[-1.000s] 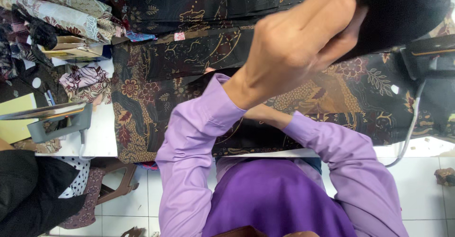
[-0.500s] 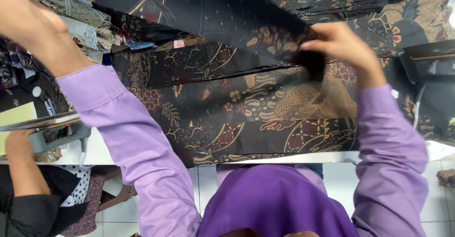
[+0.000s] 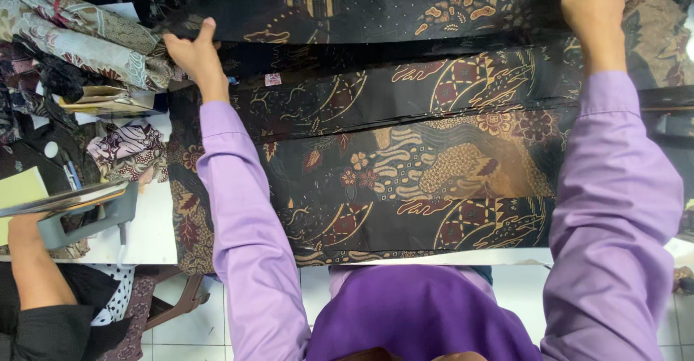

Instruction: The person folds a large piece of patterned fabric on a table. They repeatedly fold the fabric in half lengthwise, aligning the edges and smoothing the surface with their hands. The fabric is progressively reduced in size through multiple folds.

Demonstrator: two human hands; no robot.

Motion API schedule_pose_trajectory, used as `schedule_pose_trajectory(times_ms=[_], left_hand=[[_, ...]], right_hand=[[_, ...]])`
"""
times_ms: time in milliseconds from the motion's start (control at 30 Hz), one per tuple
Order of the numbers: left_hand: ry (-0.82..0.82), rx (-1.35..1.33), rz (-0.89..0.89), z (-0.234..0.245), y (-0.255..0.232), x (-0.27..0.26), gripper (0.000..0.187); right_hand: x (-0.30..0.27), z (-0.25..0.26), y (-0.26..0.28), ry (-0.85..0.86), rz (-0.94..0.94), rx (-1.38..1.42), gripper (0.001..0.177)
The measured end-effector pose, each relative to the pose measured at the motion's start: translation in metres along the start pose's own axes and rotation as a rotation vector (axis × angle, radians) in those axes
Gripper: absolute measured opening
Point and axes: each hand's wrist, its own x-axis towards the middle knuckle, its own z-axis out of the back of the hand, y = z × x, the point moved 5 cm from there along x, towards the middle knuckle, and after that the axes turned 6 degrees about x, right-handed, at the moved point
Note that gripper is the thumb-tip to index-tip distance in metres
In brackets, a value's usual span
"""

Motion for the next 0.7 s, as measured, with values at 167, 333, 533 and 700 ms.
schedule_pose_trajectory(times_ms=[167,333,533,700], left_hand=[[-0.293,0.487,-0.291,0.009,-0.003,-0.023,0.106],[-0.215,0.787,-0.510,-0.006,-0.058,-0.090,0.078],[0.878,0.718,-0.660,-0.054,-0.085,-0.220,0.092],[0.913,1.043,-0.852,-0.070,-0.066,-0.252,0.079]], right_hand=[[-0.018,-0.004,0.026,-0.040,0.048,-0.159,0.039],[-0.060,0.014,0.117,-0.026,0.231,-0.099,0.046],[-0.124,-0.003,0.215,0.465,0.290,0.255,0.078],[-0.144,-0.029,0.248,0.478,0.273,-0.068,0.098]])
